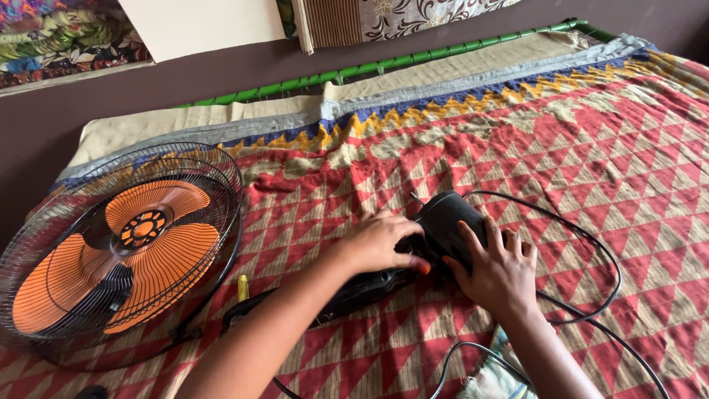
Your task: The person disassembles the rear motor housing of an electric fan, removes a small internal component, and wipes it with a cloth. The fan head and blades remain attached to the stand throughout the clip.
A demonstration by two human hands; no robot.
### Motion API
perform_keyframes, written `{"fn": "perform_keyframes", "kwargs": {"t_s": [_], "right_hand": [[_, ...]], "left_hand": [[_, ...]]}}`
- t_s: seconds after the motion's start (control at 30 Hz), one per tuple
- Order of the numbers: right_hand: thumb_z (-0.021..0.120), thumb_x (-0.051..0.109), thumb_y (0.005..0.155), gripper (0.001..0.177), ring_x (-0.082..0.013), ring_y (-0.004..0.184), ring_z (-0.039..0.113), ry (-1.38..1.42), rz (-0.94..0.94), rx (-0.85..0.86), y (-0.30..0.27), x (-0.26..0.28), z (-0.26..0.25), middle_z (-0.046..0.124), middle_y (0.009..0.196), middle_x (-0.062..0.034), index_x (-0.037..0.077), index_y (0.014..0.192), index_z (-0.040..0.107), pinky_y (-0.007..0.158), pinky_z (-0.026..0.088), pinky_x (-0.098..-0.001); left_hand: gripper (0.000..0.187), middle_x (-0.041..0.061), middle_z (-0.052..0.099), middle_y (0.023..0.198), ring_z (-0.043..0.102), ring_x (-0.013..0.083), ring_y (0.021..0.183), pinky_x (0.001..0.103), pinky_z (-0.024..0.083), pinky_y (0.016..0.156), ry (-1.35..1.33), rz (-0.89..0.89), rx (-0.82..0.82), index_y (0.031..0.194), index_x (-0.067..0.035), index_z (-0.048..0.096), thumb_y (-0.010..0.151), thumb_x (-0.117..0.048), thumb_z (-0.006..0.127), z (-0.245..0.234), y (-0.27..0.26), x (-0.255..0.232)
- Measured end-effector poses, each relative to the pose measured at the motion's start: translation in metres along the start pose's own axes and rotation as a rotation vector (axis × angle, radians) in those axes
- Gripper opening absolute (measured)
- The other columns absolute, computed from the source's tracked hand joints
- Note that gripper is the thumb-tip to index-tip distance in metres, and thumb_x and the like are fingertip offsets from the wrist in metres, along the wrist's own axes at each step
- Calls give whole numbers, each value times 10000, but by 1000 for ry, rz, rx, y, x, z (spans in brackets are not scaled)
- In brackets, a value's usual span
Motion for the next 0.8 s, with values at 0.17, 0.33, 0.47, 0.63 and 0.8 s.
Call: {"fn": "perform_keyframes", "kwargs": {"t_s": [0.17, 0.33, 0.47, 0.63, 0.8], "right_hand": [[648, 642, 808, 686, -353, 1042, 633, -4, -4, -3, 0, 1, 0, 592, 1374, -133, 279, 1388, 608, 845, 489, -549], [648, 637, 812, 680, -352, 1035, 631, 3, -4, -3, 0, 1, -1, 593, 1369, -132, 280, 1390, 609, 838, 494, -546], [650, 637, 805, 686, -353, 1051, 631, -3, -4, -5, 0, 1, -1, 595, 1365, -132, 275, 1387, 611, 827, 493, -550], [644, 639, 811, 682, -354, 1050, 630, -3, -8, -16, 0, 0, 0, 596, 1372, -135, 275, 1386, 607, 836, 495, -550], [644, 635, 806, 687, -362, 1059, 632, -6, -15, -28, 0, 0, 0, 598, 1366, -140, 274, 1388, 603, 828, 494, -552]], "left_hand": [[617, 71, 768, 1028, 722, 255, 981, 425, 556, 853, -132, -70, 214, 1226, -182, 757, 703, -508, 769, -11, -12, 13], [555, 100, 773, 826, 755, 251, 823, 417, 579, 843, 48, -169, 145, 1091, -127, 772, 861, -630, 736, -23, -9, 6], [529, 70, 767, 837, 751, 226, 793, 400, 588, 756, -23, -276, 121, 1013, -134, 782, 806, -621, 768, -30, -11, 10], [424, 52, 791, 967, 757, 188, 871, 360, 586, 789, -255, -310, 32, 1048, -139, 782, 821, -496, 751, -19, -15, 42], [383, 39, 762, 1106, 755, 215, 936, 411, 591, 808, -110, -676, 132, 1207, -131, 697, 919, -383, 691, 19, -26, 99]]}}
Point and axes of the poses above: each hand's wrist, its own y-axis towards the middle knuckle, its own z-axis out of the palm, x = y × z, the point moved 1 cm from there along y, towards the middle knuckle
